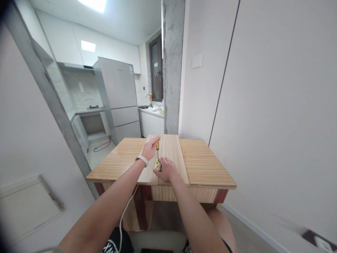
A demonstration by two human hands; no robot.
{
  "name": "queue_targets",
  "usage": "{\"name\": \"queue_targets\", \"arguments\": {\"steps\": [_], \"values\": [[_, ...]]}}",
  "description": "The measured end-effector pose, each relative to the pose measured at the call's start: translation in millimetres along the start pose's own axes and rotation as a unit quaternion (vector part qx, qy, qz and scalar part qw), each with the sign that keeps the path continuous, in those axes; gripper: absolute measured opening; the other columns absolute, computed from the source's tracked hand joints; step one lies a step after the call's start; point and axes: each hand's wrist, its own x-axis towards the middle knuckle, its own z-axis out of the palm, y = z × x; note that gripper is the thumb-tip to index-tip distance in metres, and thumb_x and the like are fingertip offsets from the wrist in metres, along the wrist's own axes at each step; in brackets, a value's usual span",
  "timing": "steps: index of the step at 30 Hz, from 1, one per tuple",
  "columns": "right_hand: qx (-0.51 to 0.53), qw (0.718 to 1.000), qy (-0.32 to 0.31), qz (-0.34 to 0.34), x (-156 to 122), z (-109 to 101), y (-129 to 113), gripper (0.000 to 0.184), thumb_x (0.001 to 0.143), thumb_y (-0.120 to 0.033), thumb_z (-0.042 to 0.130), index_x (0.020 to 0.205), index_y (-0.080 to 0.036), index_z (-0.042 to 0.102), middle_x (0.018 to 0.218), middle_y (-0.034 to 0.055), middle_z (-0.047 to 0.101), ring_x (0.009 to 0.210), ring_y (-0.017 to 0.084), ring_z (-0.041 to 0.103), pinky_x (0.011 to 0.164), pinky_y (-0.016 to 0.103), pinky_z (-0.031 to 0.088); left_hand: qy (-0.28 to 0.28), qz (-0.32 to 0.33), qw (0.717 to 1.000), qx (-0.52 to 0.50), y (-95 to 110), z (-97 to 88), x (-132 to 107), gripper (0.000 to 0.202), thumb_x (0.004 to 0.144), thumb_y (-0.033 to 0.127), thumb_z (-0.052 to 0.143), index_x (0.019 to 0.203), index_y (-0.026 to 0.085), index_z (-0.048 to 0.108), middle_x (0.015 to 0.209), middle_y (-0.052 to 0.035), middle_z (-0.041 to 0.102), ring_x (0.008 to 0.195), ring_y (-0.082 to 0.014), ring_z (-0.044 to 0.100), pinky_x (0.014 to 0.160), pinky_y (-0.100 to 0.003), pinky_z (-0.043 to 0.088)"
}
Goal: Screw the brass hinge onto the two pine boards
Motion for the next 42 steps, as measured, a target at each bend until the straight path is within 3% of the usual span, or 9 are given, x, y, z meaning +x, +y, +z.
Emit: {"name": "queue_targets", "arguments": {"steps": [17,23,25,31,36,42], "values": [[-0.003,1.0,0.002,-0.003,-0.7,-0.3,1.1,0.075,0.089,-0.067,0.057,0.148,-0.022,0.051,0.156,0.013,0.047,0.145,0.031,0.039,0.119,0.049,0.029,0.01,-0.066,0.998,-0.016,6.4,-1.9,-0.7,0.03,0.099,0.024,0.056,0.123,0.022,0.074,0.112,-0.0068,0.077,0.101,-0.0205,0.072,0.098,-0.036,0.056],[-0.002,1.0,0.005,-0.005,0.0,-0.5,0.7,0.073,0.088,-0.066,0.059,0.146,-0.022,0.052,0.154,0.013,0.049,0.144,0.032,0.041,0.119,0.049,0.03,0.021,-0.058,0.997,-0.04,-1.3,0.7,0.3,0.03,0.094,0.023,0.066,0.122,0.022,0.074,0.119,-0.0077,0.074,0.097,-0.0173,0.072,0.09,-0.032,0.06],[-0.002,1.0,0.004,-0.003,0.4,-0.3,0.3,0.073,0.088,-0.065,0.059,0.147,-0.022,0.052,0.155,0.0133,0.048,0.144,0.032,0.04,0.119,0.049,0.03,0.021,-0.038,0.999,-0.027,-1.7,0.6,-0.6,0.03,0.095,0.024,0.064,0.124,0.023,0.074,0.121,-0.0081,0.073,0.101,-0.018,0.071,0.092,-0.032,0.059],[0.002,1.0,0.0,-0.001,0.7,-0.1,0.1,0.074,0.089,-0.067,0.058,0.148,-0.022,0.051,0.156,0.0132,0.047,0.145,0.031,0.039,0.119,0.049,0.028,0.014,-0.01,1.0,0.002,-1.0,0.5,-3.3,0.036,0.101,0.022,0.051,0.133,0.023,0.068,0.136,-0.006,0.067,0.128,-0.02,0.061,0.115,-0.038,0.045],[0.001,1.0,0.007,-0.009,-0.1,-0.7,0.6,0.073,0.088,-0.066,0.059,0.146,-0.021,0.052,0.155,0.0138,0.048,0.144,0.032,0.04,0.119,0.048,0.029,0.005,-0.05,0.999,0.002,-3.4,0.9,-3.1,0.036,0.101,0.022,0.05,0.132,0.023,0.068,0.126,-0.0057,0.073,0.116,-0.0194,0.068,0.107,-0.035,0.051],[0.0,1.0,0.009,-0.011,-0.3,-0.6,1.5,0.074,0.088,-0.067,0.058,0.147,-0.022,0.052,0.155,0.0133,0.048,0.144,0.031,0.04,0.119,0.048,0.029,0.013,-0.045,0.999,-0.02,-5.8,0.5,-3.0,0.037,0.1,0.019,0.05,0.13,0.025,0.07,0.125,-0.0037,0.073,0.117,-0.0176,0.067,0.108,-0.035,0.051]]}}
